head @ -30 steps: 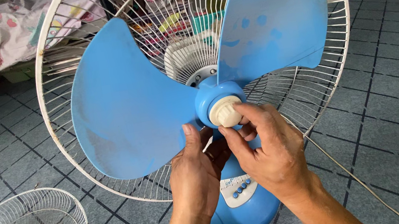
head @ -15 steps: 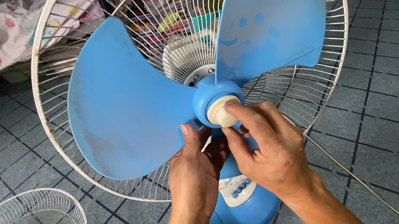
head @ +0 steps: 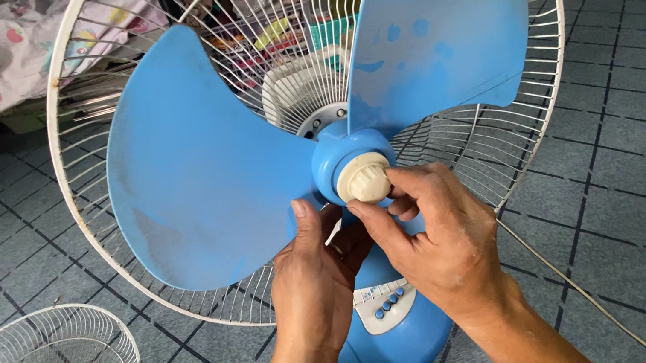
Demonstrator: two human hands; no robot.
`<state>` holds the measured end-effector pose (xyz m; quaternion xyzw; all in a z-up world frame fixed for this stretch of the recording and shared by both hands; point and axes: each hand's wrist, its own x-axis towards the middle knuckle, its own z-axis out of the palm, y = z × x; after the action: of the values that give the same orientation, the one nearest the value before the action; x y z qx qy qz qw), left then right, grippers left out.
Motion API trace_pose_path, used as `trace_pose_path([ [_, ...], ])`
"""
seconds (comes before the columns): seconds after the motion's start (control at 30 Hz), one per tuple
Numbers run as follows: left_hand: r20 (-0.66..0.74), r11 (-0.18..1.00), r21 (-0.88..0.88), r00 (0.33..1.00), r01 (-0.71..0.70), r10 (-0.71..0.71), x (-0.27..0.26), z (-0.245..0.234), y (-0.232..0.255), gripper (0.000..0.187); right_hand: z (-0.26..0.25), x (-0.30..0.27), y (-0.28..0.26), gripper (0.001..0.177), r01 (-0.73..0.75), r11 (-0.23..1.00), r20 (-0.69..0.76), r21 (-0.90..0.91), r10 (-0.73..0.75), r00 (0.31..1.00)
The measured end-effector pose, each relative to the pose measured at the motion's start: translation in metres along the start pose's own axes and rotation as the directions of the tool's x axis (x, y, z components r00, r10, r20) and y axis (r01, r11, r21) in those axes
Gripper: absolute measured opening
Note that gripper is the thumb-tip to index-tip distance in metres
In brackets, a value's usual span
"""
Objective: The person disassembles a blue pedestal fan by hand. They remove the front grille, unscrew the central hub nut, and detach the fan blades from the motor shaft.
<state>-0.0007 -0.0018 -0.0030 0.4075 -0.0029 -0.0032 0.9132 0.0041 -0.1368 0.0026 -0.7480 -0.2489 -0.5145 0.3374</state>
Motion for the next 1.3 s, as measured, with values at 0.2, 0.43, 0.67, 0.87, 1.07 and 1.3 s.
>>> trace_pose_path([
  [0.2,-0.022,1.0,-0.016,1.0,0.005,-0.005,0.0,0.001,-0.001,0.065,-0.001,-0.001,0.0,0.043,-0.031,1.0,0.005,-0.003,0.031,1.0],
  [0.43,-0.072,0.999,0.008,0.997,0.033,-0.032,0.0,0.001,0.001,0.066,-0.001,-0.001,0.0,0.041,0.015,1.0,0.014,0.004,-0.015,1.0],
  [0.67,-0.109,1.0,0.024,0.994,0.01,-0.007,-0.014,0.002,0.006,0.064,-0.013,-0.002,-0.016,0.04,-0.004,0.998,0.023,0.058,0.002,1.0],
  [0.87,-0.209,0.998,0.057,0.978,0.001,0.011,-0.045,-0.001,0.012,0.058,-0.028,-0.012,-0.035,0.038,-0.039,0.998,0.054,0.052,0.037,0.998],
  [1.07,-0.263,0.978,0.207,0.963,0.001,0.055,-0.077,-0.02,0.018,0.055,-0.038,-0.032,-0.062,0.033,-0.081,0.996,0.165,0.043,0.073,0.984],
  [1.3,-0.31,0.83,0.551,0.945,0.09,0.104,-0.128,-0.09,0.026,0.046,-0.028,-0.076,-0.099,0.033,-0.183,0.98,0.257,0.078,0.157,0.953],
])
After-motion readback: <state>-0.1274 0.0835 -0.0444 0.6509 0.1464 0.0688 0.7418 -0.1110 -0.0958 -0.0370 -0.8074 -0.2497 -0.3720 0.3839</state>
